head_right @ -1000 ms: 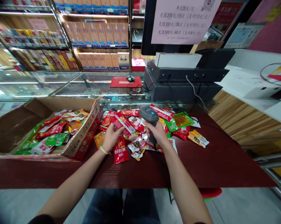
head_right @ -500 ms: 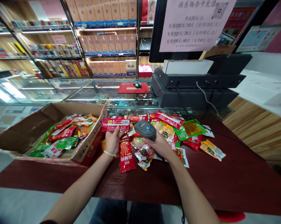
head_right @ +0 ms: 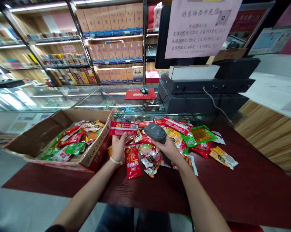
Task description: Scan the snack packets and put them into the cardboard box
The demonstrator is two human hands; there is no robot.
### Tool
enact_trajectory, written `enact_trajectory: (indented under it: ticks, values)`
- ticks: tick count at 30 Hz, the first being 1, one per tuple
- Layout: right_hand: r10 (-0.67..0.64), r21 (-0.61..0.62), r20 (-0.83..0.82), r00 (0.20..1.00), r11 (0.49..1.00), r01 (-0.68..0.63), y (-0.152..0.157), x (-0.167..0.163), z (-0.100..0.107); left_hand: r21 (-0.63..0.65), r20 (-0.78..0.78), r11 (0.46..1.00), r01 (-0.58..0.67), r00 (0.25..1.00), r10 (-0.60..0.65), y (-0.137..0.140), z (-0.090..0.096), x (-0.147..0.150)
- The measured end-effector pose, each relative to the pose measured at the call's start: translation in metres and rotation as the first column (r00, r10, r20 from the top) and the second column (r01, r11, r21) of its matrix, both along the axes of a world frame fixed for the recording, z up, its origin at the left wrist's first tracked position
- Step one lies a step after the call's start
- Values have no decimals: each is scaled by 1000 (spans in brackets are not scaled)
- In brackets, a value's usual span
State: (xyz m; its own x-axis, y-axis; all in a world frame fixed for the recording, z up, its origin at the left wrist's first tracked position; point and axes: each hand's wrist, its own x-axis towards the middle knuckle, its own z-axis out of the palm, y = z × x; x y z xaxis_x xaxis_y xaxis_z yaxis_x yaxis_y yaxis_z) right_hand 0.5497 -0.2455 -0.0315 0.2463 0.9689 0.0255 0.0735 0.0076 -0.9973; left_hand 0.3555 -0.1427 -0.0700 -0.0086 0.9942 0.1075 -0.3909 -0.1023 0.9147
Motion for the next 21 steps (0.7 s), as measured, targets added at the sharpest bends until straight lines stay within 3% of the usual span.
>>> enact_trajectory:
  ticks: [2,4,7,10,12,14,17,19,21]
  values:
    - [18,-20,20,1000,1000,-18,1,3,-5,132,-169,991,-1,985,23,-11,23,-12]
    - [15,-26,38,999,1000,-14,2,6,-9,352,-386,936,14,913,131,-21,54,-33]
    - [16,-47,34,999,999,-14,4,7,-14,617,-658,772,153,639,399,-27,100,-77]
    - [6,-60,37,999,998,-3,4,7,-16,736,-652,669,106,376,658,-9,130,-123]
    - [1,-57,52,999,998,2,5,5,-16,766,-637,639,61,204,744,16,134,-149]
    - [1,-63,76,997,998,4,5,2,-15,721,-692,686,91,46,721,42,124,-171]
    - [11,-83,105,994,997,-2,5,-2,-11,511,-835,820,258,-78,545,70,100,-193]
    - [28,-90,116,993,996,-18,4,-3,-9,406,-885,857,319,-98,456,78,86,-198]
    - [44,-88,130,991,996,-32,4,-5,-7,413,-887,848,333,-63,457,78,81,-198]
